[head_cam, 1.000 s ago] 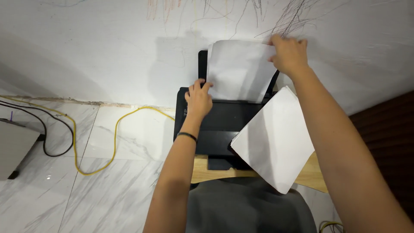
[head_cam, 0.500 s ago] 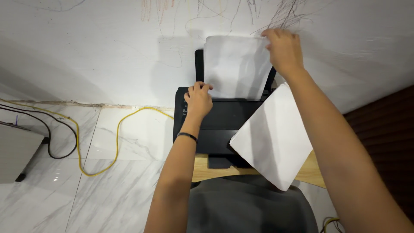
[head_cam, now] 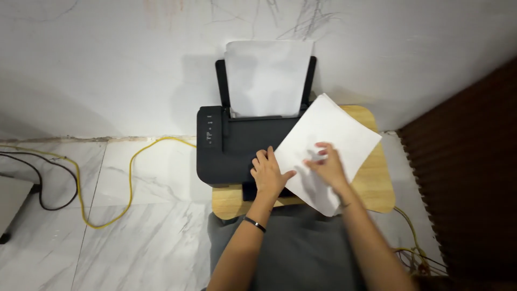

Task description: The person loads sheets of white paper into the top feeder of a black printer. They repeatedly pick up sheets from a stack on the table and place them into the feeder, adjusting the stack as needed.

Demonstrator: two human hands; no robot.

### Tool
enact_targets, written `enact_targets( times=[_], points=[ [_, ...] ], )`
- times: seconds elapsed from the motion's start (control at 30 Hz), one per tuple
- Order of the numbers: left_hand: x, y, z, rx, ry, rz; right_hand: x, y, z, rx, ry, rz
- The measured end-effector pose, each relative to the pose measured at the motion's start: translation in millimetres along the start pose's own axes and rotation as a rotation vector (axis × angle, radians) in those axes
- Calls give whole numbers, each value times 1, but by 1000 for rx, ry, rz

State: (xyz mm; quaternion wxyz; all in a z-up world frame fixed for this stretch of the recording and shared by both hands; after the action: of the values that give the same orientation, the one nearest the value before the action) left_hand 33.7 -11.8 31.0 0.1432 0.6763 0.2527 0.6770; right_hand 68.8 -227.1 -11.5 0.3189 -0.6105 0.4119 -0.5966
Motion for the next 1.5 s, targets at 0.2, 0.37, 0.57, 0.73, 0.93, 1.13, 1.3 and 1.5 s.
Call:
enact_targets(
  times=[0.2, 0.37, 0.57, 0.73, 0.93, 1.13, 1.3, 1.5],
  points=[
    [-13, -3, -17, -160, 164, 188, -22, -9, -24, 60, -21, -161],
    [-17, -2, -22, -262, 238, 258, -18, -19, -25, -18, -33, -255],
    [-19, -3, -20, -266, 233, 66, -16, -27, -26, -54, -53, -279],
    [-5, -11, -14, -191, 224, -55, -20, -27, -29, -2, -94, -285],
    [18, -13, -10, -128, 198, -352, -41, -33, -29, 367, -79, -125],
    [37, -11, -6, -76, 270, -522, -11, -31, -9, 499, 328, -149],
    [38, -34, 8, 41, 284, -807, 94, -70, 60, 584, 525, -344],
    [34, -56, 26, 165, 332, -1008, 128, -128, 119, 257, -133, -480]
  ],
)
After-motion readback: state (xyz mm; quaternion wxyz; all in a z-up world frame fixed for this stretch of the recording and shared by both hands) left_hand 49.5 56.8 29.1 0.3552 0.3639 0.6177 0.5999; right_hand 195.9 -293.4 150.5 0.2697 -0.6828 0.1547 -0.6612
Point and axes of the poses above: each hand's wrist, its own z-axis towards the middle knuckle, its own x-axis out of the back of the hand, y = z × x, the point moved 5 cm from there along z, towards the middle knuckle, and after that the axes turned 2 degrees about z, right-handed, at the moved point
